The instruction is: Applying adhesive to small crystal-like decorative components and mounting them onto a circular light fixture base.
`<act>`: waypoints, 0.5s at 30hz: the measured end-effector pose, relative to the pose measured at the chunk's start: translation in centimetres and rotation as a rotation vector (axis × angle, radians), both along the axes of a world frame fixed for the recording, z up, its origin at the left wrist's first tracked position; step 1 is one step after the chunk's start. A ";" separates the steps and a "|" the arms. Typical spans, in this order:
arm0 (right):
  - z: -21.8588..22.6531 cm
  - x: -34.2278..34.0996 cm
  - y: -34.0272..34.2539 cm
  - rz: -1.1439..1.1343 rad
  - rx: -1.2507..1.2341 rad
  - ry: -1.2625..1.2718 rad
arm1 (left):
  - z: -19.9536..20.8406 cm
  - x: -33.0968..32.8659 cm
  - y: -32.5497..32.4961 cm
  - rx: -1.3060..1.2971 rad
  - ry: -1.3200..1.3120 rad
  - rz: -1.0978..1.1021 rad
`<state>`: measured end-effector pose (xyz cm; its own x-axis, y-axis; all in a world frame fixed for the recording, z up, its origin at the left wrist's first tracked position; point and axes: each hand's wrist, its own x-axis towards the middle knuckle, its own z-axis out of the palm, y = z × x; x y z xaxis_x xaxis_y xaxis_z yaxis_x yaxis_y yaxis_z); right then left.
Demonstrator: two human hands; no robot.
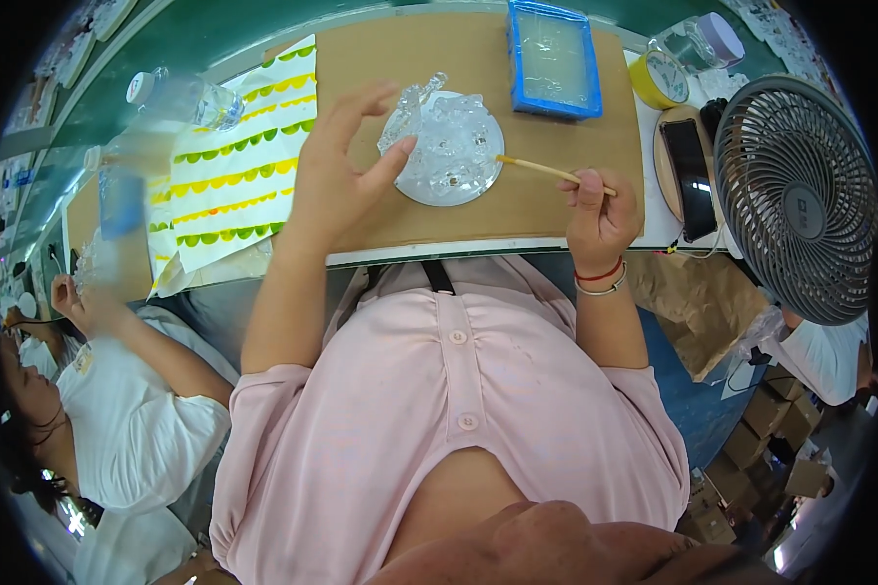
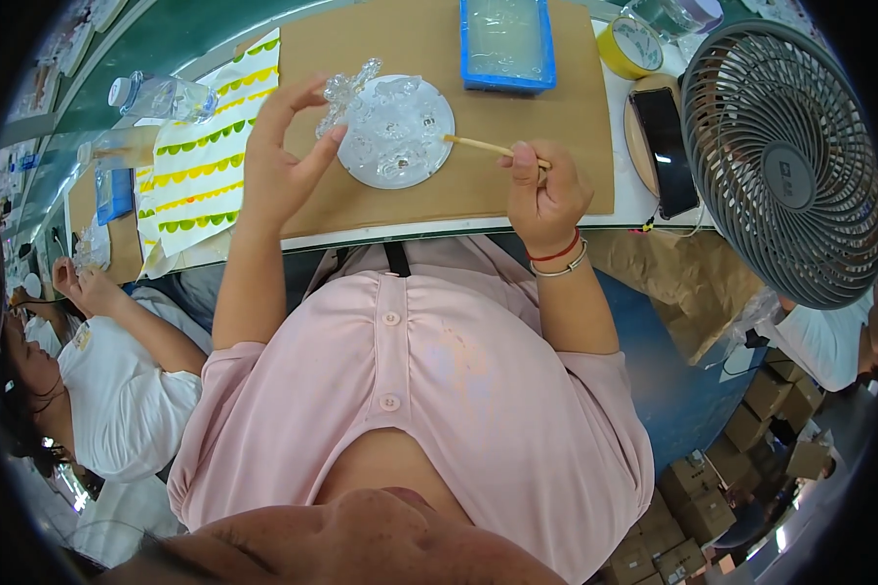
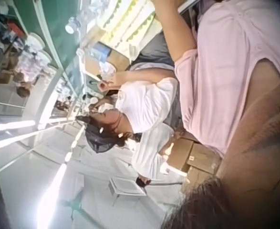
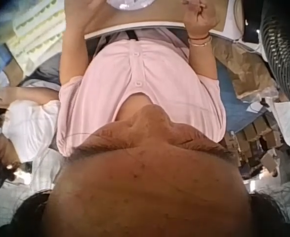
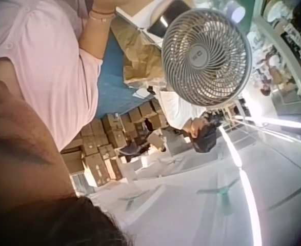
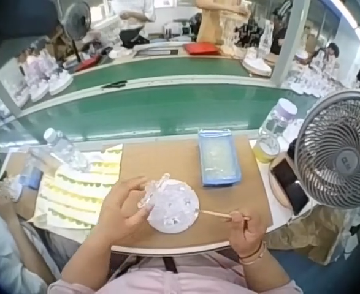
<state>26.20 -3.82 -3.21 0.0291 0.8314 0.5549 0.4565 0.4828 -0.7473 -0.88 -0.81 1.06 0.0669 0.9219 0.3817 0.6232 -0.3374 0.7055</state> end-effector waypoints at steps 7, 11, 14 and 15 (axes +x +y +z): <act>0.0 -0.9 -1.2 0.072 0.016 -0.014 | 2.5 -3.0 3.1 -0.430 -0.115 -0.515; -0.2 -0.6 -0.1 0.006 -0.024 0.011 | 3.5 -3.0 3.8 -0.695 -0.081 -0.512; 0.2 -0.7 -1.1 0.070 0.006 -0.007 | 3.3 -2.9 3.8 -0.712 -0.133 -0.503; 0.3 -0.6 -1.4 0.072 0.005 -0.007 | 2.8 -3.2 3.8 -0.712 -0.134 -0.501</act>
<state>25.57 -5.26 -2.91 -0.0349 0.8285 0.5589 0.4252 0.5184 -0.7419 -4.04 2.94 3.89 0.5228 0.8182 -0.2392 0.4171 -0.0008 0.9089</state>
